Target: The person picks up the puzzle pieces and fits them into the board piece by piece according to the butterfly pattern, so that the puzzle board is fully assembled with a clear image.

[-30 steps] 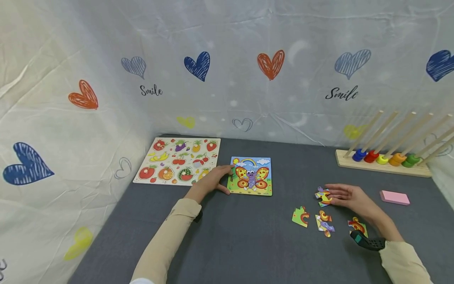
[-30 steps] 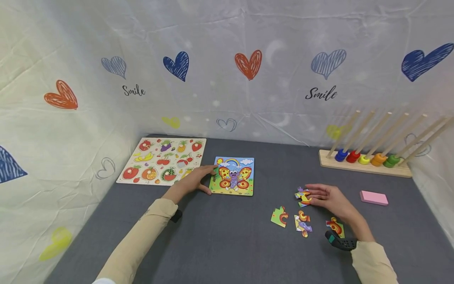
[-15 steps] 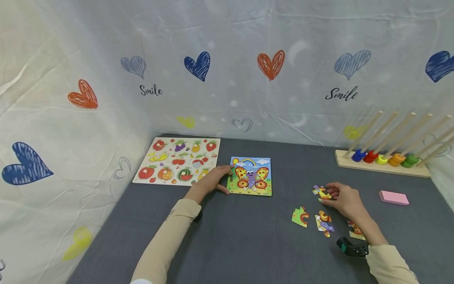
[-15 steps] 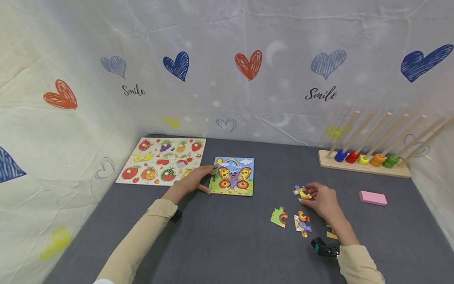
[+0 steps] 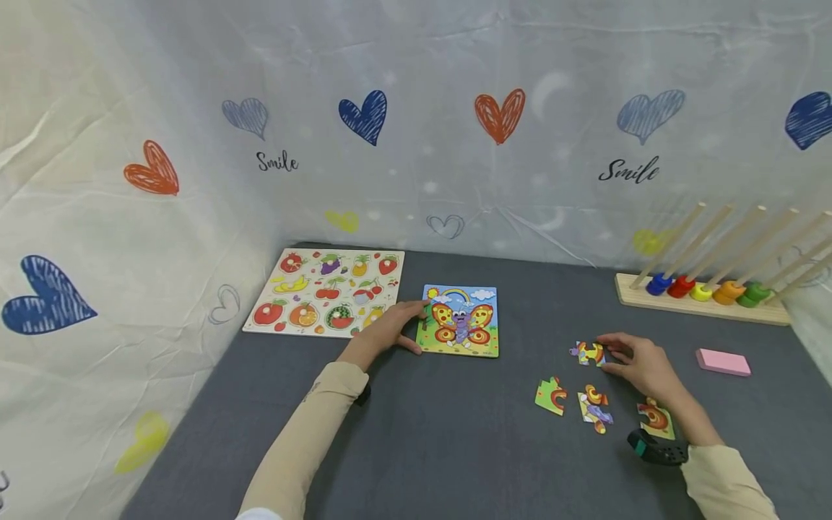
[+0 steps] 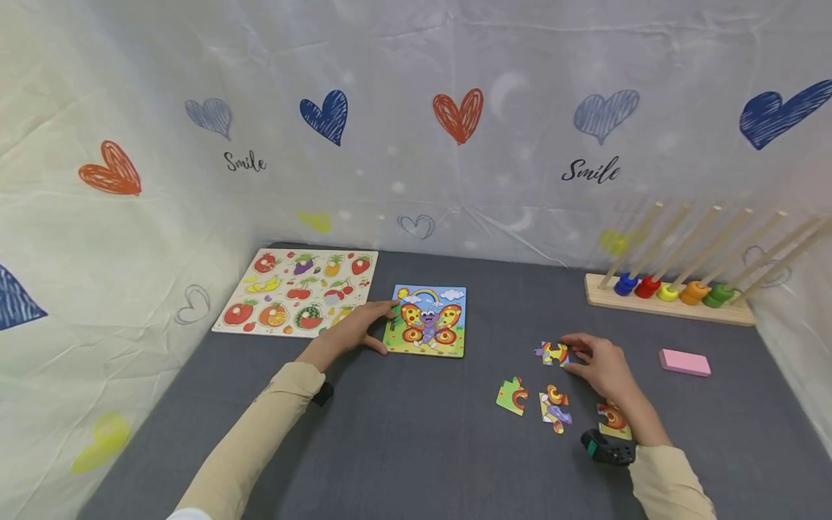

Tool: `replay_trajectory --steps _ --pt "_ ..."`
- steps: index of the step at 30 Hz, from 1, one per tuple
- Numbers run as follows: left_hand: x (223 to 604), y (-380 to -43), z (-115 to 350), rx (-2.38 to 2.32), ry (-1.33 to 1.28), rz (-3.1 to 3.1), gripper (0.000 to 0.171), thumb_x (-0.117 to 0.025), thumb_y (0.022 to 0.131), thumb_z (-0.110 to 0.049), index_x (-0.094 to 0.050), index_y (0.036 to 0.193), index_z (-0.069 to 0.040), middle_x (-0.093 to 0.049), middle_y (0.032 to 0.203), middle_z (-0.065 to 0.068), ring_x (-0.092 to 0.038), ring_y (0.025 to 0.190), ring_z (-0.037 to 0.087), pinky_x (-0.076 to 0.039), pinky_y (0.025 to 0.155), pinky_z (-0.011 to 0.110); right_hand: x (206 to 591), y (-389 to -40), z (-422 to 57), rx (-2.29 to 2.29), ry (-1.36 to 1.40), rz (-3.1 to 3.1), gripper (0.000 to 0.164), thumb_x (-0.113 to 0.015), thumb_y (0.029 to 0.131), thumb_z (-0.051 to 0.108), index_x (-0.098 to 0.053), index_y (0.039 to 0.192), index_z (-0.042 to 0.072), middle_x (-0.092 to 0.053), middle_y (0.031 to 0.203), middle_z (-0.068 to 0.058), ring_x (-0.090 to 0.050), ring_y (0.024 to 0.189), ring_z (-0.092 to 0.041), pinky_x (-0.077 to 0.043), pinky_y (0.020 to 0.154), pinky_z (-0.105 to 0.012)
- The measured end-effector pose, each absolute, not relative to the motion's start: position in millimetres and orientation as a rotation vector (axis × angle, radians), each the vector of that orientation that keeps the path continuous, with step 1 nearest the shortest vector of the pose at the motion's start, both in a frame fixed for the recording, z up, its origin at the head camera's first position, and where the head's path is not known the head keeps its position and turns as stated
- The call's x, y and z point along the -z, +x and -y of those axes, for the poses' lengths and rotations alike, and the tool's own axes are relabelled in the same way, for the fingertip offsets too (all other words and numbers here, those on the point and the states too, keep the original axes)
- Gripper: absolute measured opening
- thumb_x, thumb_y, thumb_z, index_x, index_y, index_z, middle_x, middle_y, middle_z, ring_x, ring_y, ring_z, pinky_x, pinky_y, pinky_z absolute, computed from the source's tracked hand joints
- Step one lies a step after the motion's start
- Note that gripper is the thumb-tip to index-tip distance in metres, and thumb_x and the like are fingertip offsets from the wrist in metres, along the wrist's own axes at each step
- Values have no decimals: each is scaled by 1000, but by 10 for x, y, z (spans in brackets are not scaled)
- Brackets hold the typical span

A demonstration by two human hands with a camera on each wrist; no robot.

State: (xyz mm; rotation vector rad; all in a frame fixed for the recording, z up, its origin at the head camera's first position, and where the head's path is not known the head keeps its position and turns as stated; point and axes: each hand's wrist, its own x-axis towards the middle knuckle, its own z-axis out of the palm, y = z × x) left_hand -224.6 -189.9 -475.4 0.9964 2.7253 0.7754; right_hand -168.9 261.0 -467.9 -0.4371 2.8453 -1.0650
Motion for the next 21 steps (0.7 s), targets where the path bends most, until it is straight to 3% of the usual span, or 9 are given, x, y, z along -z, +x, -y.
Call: replay_trajectory --steps 8,13,16,21 --pt "4741 -2238 1900 -785 1009 -2725 61 -84 70 -23 -57 118 3 -41 146 20 -40 133 36 -35 109 45 4714 -1747 -2719 1084 -491 -2815 43 -76 81 5 -62 119 -7 -61 119 -27 -60 107 -38 -54 82 -32" --pt "4751 -2240 1905 -787 1000 -2728 61 -84 70 -23 -56 118 3 -40 146 20 -40 133 36 -35 109 45 4752 -1769 -2762 1167 -550 -2815 41 -78 79 8 -65 115 -5 -64 114 -24 -63 99 -8 -52 76 -12" --pt "4748 -2240 1903 -793 1001 -2720 61 -84 70 -23 -56 117 3 -40 146 21 -40 133 36 -35 109 45 4746 -1766 -2782 1231 -591 -2807 37 -77 80 6 -65 113 -6 -65 109 -25 -62 90 4 -51 70 -10" --pt "4741 -2243 1907 -799 993 -2715 60 -85 70 -23 -57 117 2 -41 145 21 -40 133 36 -34 110 45 4718 -1767 -2809 1354 -567 -2693 34 -70 85 2 -63 116 -10 -63 111 -30 -67 83 -2 -53 66 -12"
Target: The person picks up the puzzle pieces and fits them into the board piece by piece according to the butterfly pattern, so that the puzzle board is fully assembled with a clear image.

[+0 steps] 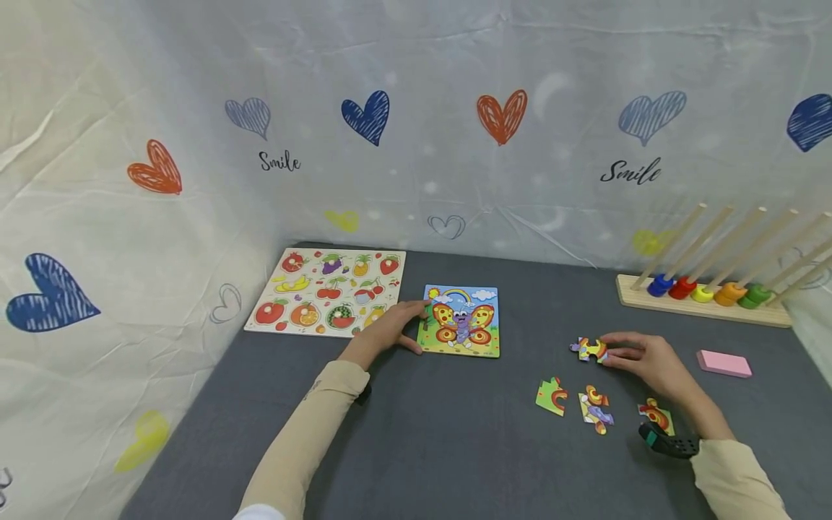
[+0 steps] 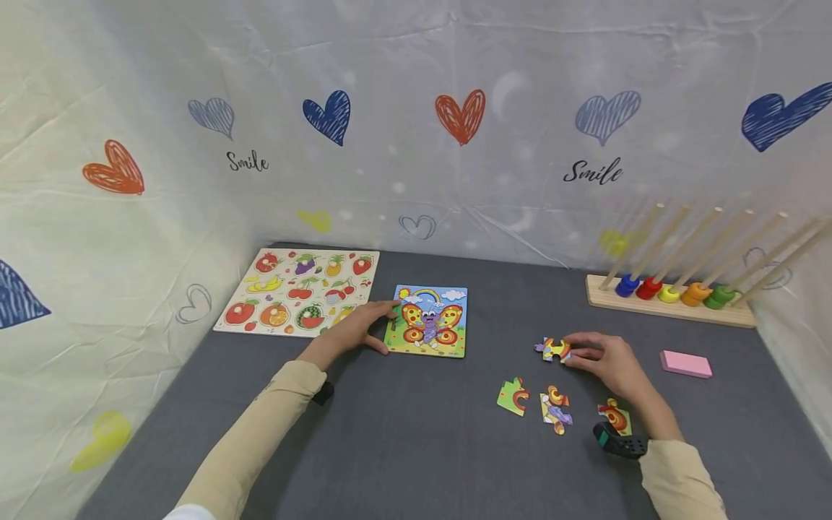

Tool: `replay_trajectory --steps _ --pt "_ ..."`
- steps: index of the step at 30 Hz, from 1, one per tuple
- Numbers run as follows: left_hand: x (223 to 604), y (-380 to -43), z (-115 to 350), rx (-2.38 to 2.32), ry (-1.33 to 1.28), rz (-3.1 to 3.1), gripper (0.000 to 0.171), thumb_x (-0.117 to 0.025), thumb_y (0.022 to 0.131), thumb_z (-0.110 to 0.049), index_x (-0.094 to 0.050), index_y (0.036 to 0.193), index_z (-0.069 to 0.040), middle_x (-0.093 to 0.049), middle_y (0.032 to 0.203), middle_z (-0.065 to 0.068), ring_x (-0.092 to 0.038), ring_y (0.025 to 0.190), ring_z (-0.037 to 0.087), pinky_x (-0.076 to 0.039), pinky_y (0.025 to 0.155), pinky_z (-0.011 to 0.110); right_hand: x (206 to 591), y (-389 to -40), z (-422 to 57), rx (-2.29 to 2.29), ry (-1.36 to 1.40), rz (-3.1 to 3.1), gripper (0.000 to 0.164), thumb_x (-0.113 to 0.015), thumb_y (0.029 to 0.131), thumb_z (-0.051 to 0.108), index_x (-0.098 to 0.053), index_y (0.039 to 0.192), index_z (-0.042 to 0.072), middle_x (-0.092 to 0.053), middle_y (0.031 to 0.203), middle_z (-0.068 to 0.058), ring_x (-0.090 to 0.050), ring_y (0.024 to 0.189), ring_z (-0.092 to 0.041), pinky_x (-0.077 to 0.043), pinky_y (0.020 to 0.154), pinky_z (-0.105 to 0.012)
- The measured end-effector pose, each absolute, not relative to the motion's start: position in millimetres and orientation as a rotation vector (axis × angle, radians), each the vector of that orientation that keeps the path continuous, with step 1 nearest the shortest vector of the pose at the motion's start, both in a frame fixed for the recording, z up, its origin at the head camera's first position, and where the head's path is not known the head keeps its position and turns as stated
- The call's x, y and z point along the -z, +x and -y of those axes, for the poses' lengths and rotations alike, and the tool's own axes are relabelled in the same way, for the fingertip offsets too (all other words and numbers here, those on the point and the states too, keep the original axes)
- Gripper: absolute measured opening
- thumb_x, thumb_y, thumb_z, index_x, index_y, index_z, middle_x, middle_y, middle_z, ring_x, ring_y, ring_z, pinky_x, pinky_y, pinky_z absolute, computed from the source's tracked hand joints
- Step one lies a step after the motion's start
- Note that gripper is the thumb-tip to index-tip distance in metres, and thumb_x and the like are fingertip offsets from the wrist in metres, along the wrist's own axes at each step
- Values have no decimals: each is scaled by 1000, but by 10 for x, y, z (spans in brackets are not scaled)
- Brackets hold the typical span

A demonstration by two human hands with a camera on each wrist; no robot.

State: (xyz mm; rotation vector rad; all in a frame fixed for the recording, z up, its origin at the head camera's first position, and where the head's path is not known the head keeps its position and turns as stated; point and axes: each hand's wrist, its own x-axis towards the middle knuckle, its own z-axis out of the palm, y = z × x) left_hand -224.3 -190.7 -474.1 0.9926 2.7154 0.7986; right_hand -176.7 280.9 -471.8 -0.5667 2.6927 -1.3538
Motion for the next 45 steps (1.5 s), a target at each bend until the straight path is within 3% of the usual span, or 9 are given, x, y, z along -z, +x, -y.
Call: replay_trajectory --steps 3,8,13,20,36,39,45 --pt "4752 -2248 1904 -792 991 -2717 60 -85 70 -24 -57 117 2 -41 146 20 -40 133 35 -34 110 44 4723 -1771 -2830 1426 -445 -2557 41 -69 88 7 -58 123 -12 -66 113 -23 -66 87 1 -54 69 -15" --pt "4770 -2250 1907 -796 984 -2716 59 -84 70 -25 -57 116 1 -41 146 20 -40 133 35 -35 109 44 4751 -1771 -2861 1496 -298 -2406 48 -66 92 14 -52 130 -12 -71 109 1 -63 93 5 -54 72 -17" --pt "4758 -2250 1905 -828 976 -2706 60 -84 71 -24 -56 117 1 -43 144 20 -40 133 35 -34 110 44 4791 -1794 -2876 1569 -320 -2287 47 -62 94 11 -49 134 -9 -68 111 9 -62 96 3 -54 75 -18" --pt "4727 -2253 1900 -819 957 -2705 60 -85 71 -22 -56 117 2 -41 146 20 -39 134 35 -34 110 44 4797 -1868 -2884 1558 -338 -2218 51 -62 94 12 -45 139 -5 -68 109 6 -62 94 -2 -54 76 -20" --pt "4722 -2245 1894 -802 974 -2716 61 -85 70 -22 -57 118 3 -42 145 20 -40 133 35 -35 109 44 4763 -1907 -2786 1568 -340 -2240 51 -65 92 10 -47 132 -15 -73 100 1 -66 89 -3 -55 73 -20" --pt "4719 -2244 1895 -797 974 -2717 60 -85 70 -22 -57 117 3 -41 146 20 -40 133 35 -35 109 44 4708 -1940 -2716 1641 -267 -2164 49 -66 90 9 -50 132 -11 -73 95 1 -67 88 -5 -56 73 -23" --pt "4704 -2236 1895 -795 970 -2711 59 -84 71 -22 -56 116 3 -41 146 20 -40 133 36 -35 109 44 4625 -2026 -2503 1841 -191 -1891 34 -64 90 -1 -65 121 12 -74 92 -2 -70 87 -12 -57 76 -28"
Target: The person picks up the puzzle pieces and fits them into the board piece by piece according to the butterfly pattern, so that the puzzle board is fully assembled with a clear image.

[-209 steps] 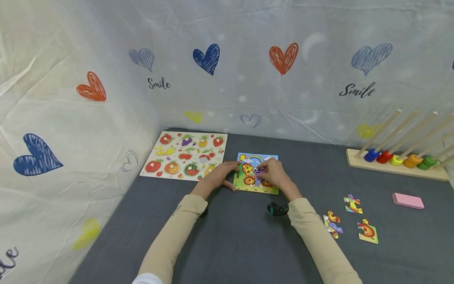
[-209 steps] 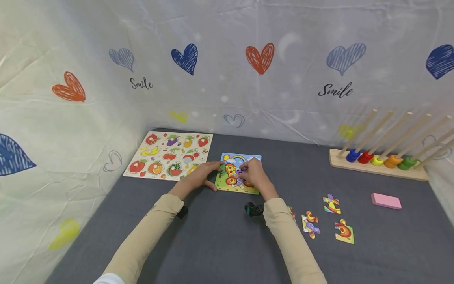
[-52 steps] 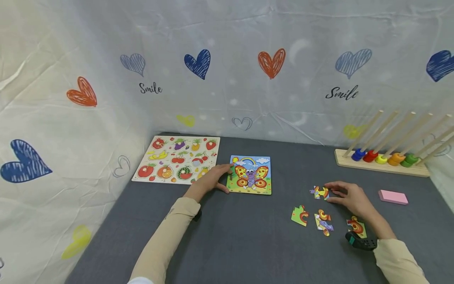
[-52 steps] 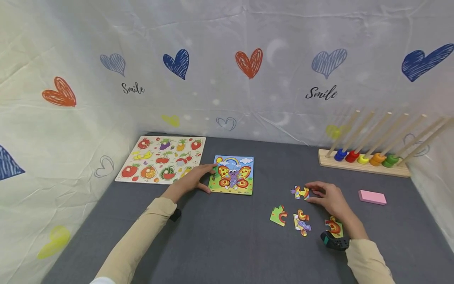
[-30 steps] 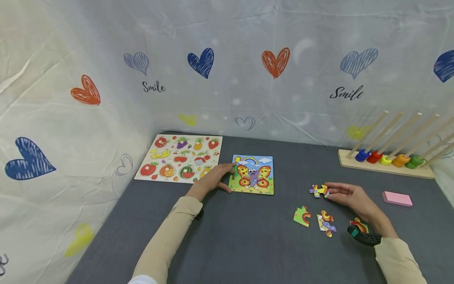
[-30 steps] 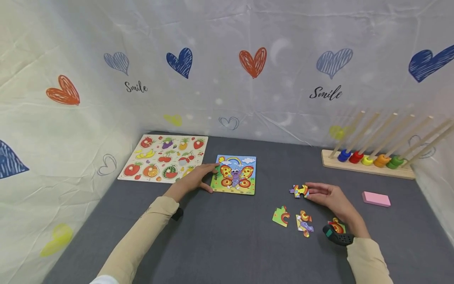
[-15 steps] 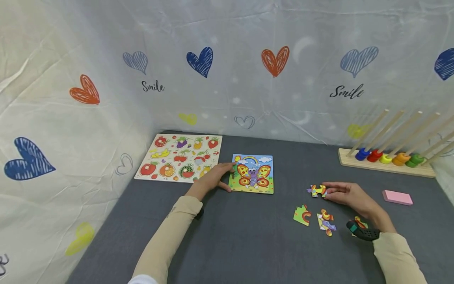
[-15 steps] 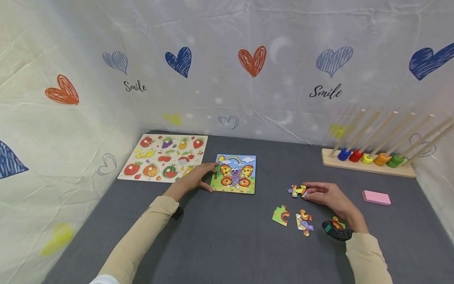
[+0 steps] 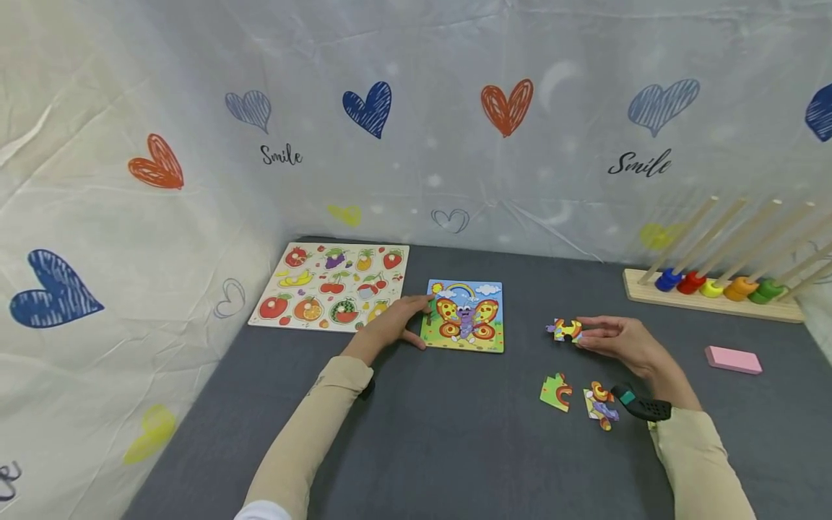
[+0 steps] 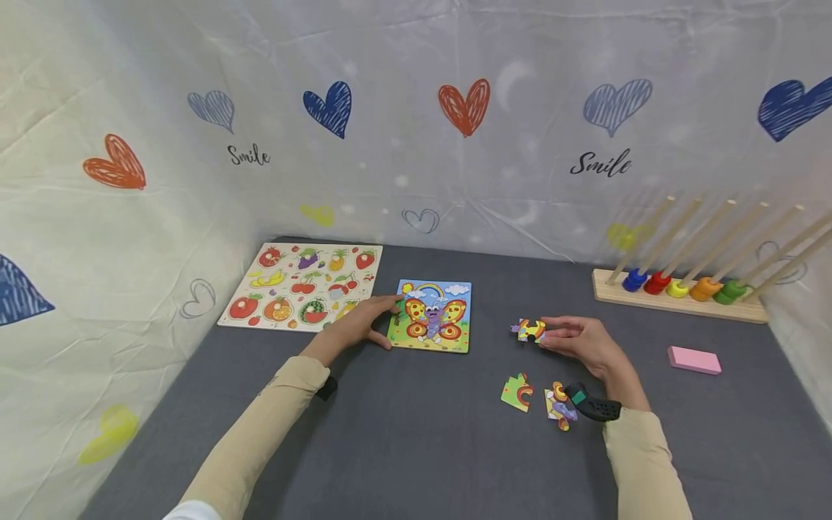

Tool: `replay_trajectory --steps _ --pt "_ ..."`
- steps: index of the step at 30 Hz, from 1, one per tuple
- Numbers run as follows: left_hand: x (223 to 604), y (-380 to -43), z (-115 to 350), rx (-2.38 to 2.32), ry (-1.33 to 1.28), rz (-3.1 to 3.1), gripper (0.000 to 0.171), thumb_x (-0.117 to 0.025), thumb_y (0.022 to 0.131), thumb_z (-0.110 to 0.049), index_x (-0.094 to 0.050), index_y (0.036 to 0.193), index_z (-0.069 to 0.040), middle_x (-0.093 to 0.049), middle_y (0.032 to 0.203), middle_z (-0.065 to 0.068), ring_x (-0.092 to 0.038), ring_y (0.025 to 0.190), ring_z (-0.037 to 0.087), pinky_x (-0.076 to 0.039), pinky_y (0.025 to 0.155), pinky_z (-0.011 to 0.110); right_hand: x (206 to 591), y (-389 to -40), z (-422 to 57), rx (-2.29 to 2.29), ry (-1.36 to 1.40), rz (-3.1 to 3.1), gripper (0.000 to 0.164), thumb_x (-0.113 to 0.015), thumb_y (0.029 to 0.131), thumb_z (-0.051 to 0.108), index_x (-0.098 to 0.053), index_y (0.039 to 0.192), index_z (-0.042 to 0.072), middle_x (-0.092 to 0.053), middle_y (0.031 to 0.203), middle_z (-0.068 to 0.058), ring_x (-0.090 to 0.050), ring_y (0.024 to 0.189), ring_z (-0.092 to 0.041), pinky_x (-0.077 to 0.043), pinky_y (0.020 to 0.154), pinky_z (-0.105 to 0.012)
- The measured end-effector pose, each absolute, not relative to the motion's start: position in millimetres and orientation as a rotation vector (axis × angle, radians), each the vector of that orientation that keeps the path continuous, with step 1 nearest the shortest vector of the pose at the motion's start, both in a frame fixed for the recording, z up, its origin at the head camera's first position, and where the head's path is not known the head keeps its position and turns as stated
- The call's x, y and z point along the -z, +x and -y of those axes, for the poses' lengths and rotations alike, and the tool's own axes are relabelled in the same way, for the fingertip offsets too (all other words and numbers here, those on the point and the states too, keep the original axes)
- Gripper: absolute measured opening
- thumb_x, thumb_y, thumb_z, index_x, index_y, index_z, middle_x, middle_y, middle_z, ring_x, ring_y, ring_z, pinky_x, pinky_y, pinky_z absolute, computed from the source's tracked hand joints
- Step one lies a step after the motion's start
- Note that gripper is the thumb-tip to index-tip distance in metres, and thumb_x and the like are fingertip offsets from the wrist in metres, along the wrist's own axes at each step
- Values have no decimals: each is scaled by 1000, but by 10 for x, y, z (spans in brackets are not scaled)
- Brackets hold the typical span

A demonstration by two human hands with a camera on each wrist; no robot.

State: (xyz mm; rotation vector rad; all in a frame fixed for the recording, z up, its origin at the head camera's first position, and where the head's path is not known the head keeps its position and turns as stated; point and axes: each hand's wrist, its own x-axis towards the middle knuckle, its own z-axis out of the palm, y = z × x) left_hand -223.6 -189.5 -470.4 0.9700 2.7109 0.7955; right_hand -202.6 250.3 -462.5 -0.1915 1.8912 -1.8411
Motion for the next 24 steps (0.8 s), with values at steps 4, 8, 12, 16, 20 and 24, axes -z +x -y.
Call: replay_trajectory --steps 4,8,12,16,20,24 --pt "4713 -2244 1884 -785 948 -2710 59 -84 71 -23 -56 116 2 -40 146 20 -39 134 34 -34 110 43 4600 -2079 -2353 1890 -184 -1806 31 -62 90 -6 -67 115 11 -73 91 -3 -70 86 -13 -57 76 -29" --pt "4728 -2251 1888 -781 946 -2718 59 -84 71 -24 -56 116 2 -41 146 20 -39 134 34 -34 110 43 4593 -2127 -2187 1915 -158 -1774 32 -61 89 -8 -65 118 5 -73 89 -3 -71 84 -14 -57 76 -28" --pt "4738 -2259 1898 -781 963 -2722 60 -85 70 -24 -56 116 2 -41 146 20 -39 133 34 -34 110 43 4590 -2173 -1998 1926 -132 -1785 41 -61 89 -8 -53 129 -9 -72 88 -2 -71 82 -13 -57 76 -29" --pt "4746 -2257 1905 -799 979 -2716 60 -85 70 -23 -56 116 3 -41 145 21 -39 133 35 -35 109 43 4596 -2218 -1796 1906 -118 -1845 52 -61 89 -9 -39 134 -20 -72 88 0 -71 79 -12 -58 76 -30" --pt "4747 -2250 1904 -790 961 -2721 59 -85 70 -23 -56 116 2 -41 145 20 -38 134 35 -34 110 43 4602 -2258 -1595 1894 -110 -1882 53 -60 88 -11 -37 134 -21 -72 87 -2 -71 77 -11 -58 77 -31" --pt "4733 -2248 1890 -758 945 -2730 60 -84 71 -24 -57 117 1 -40 147 18 -37 135 34 -32 111 44 4606 -2286 -1431 1887 -100 -1900 51 -59 89 -11 -38 135 -20 -72 85 -3 -70 75 -11 -57 77 -32"
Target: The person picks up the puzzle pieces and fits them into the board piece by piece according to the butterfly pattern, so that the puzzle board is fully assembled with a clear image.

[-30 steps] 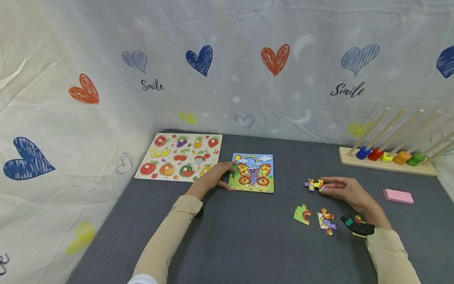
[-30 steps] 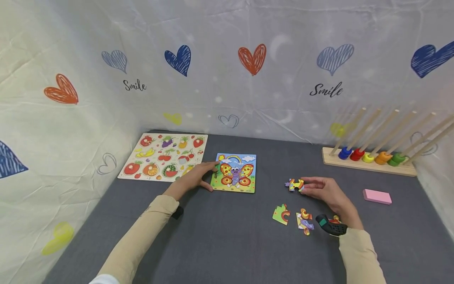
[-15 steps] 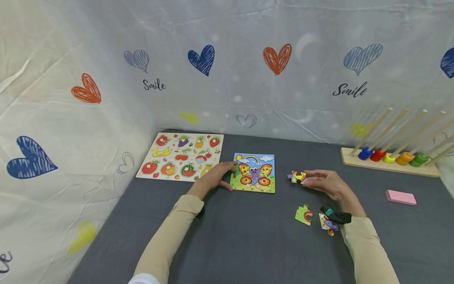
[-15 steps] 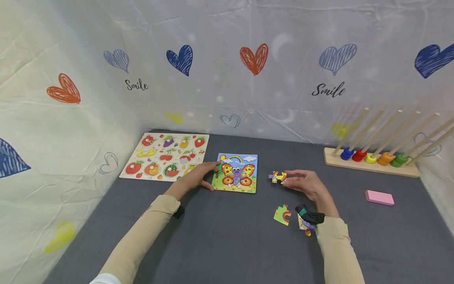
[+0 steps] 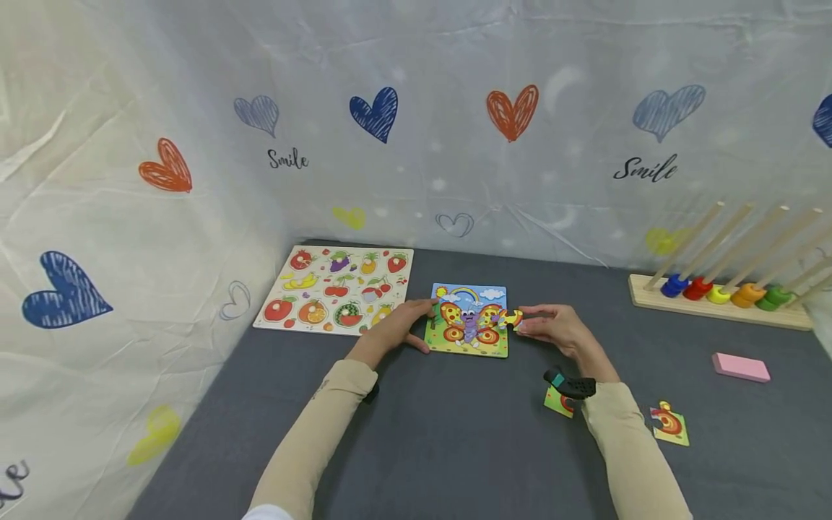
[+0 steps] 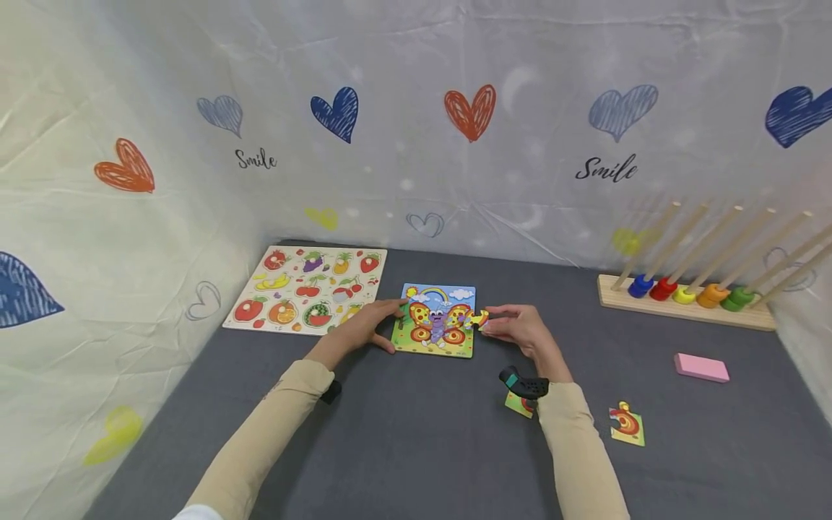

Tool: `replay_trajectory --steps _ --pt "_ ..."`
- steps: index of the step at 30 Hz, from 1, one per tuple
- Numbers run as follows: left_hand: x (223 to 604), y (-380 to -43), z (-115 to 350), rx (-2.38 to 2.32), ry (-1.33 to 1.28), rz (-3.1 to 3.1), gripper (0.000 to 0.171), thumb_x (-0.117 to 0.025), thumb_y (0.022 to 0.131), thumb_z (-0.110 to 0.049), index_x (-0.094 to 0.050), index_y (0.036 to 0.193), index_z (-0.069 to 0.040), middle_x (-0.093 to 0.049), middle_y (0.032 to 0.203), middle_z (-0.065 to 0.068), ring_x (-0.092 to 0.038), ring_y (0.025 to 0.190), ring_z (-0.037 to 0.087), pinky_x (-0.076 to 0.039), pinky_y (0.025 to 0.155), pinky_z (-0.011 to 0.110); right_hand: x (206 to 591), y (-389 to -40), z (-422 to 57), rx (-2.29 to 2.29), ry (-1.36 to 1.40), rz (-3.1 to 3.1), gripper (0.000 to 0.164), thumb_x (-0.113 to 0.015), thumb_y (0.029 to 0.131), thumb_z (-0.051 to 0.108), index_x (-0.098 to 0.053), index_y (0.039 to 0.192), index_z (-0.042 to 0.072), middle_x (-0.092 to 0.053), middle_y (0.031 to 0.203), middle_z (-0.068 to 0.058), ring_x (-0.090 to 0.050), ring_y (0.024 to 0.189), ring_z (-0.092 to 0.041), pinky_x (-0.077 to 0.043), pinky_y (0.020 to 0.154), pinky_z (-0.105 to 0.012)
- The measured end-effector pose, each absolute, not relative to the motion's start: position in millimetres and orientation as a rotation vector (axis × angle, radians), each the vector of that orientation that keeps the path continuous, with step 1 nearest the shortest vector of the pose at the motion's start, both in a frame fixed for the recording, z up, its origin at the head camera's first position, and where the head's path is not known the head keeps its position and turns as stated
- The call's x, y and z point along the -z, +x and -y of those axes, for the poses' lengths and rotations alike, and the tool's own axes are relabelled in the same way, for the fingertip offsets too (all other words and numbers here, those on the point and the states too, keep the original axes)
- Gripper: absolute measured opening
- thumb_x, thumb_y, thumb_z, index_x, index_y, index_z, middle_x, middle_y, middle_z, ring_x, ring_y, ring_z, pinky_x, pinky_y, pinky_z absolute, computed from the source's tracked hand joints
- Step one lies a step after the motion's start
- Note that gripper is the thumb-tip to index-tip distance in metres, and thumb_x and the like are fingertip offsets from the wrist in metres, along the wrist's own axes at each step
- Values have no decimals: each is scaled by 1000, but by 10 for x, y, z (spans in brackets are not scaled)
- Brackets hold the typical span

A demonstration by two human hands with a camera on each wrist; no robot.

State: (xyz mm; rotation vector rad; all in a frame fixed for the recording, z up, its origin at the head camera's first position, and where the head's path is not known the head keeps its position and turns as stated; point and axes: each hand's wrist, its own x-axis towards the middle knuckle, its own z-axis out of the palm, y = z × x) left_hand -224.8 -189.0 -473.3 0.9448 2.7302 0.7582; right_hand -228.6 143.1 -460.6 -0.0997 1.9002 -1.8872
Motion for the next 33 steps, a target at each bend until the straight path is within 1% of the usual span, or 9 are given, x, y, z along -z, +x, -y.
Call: replay_trajectory --steps 6,11,13,17,20,25,29,33 --pt "4743 -2246 1886 -748 907 -2737 58 -83 72 -26 -57 118 -1 -39 148 16 -36 136 32 -32 112 42 4619 -2324 -1231 1847 -81 -1947 50 -64 87 -9 -43 132 -19 -72 91 -8 -69 75 -8 -57 76 -30" --pt "4751 -2254 1886 -766 908 -2730 60 -83 72 -26 -57 119 -1 -40 148 16 -36 136 32 -31 112 42 4628 -2373 -1125 1796 -54 -2022 45 -64 87 -9 -49 129 -18 -72 91 -12 -69 73 -9 -58 73 -29" --pt "4750 -2254 1886 -776 927 -2728 60 -84 71 -25 -57 118 0 -40 147 17 -37 135 33 -32 111 43 4615 -2387 -1087 1751 -45 -2076 43 -64 87 -8 -51 127 -17 -71 92 -17 -69 73 -10 -58 72 -30" --pt "4745 -2252 1890 -775 934 -2728 60 -84 71 -25 -57 118 0 -40 147 17 -37 135 33 -32 111 43 4566 -2404 -1013 1630 -24 -2201 41 -68 85 -5 -57 124 -14 -66 103 -27 -69 70 -11 -59 71 -31" --pt "4744 -2250 1888 -769 923 -2726 60 -84 72 -25 -57 119 0 -40 147 17 -36 136 33 -32 112 43 4537 -2413 -960 1549 20 -2275 41 -71 83 -4 -60 121 -12 -64 107 -30 -69 69 -13 -59 69 -31" --pt "4736 -2249 1876 -764 922 -2723 61 -83 72 -26 -56 119 0 -40 147 17 -37 136 33 -32 112 42 4498 -2426 -884 1421 69 -2386 38 -74 80 -4 -64 116 -11 -64 106 -30 -69 68 -15 -59 67 -30" --pt "4726 -2247 1878 -762 946 -2725 60 -84 72 -25 -56 119 1 -40 147 18 -37 135 34 -32 111 43 4467 -2441 -847 1314 43 -2464 38 -75 78 -3 -65 115 -10 -65 105 -28 -69 69 -16 -59 65 -30" --pt "4730 -2250 1888 -759 956 -2731 60 -84 71 -25 -57 118 0 -41 146 19 -38 135 34 -33 111 44 4458 -2454 -844 1200 -19 -2527 39 -76 80 4 -66 116 -7 -67 101 -22 -67 75 -18 -56 64 -29"
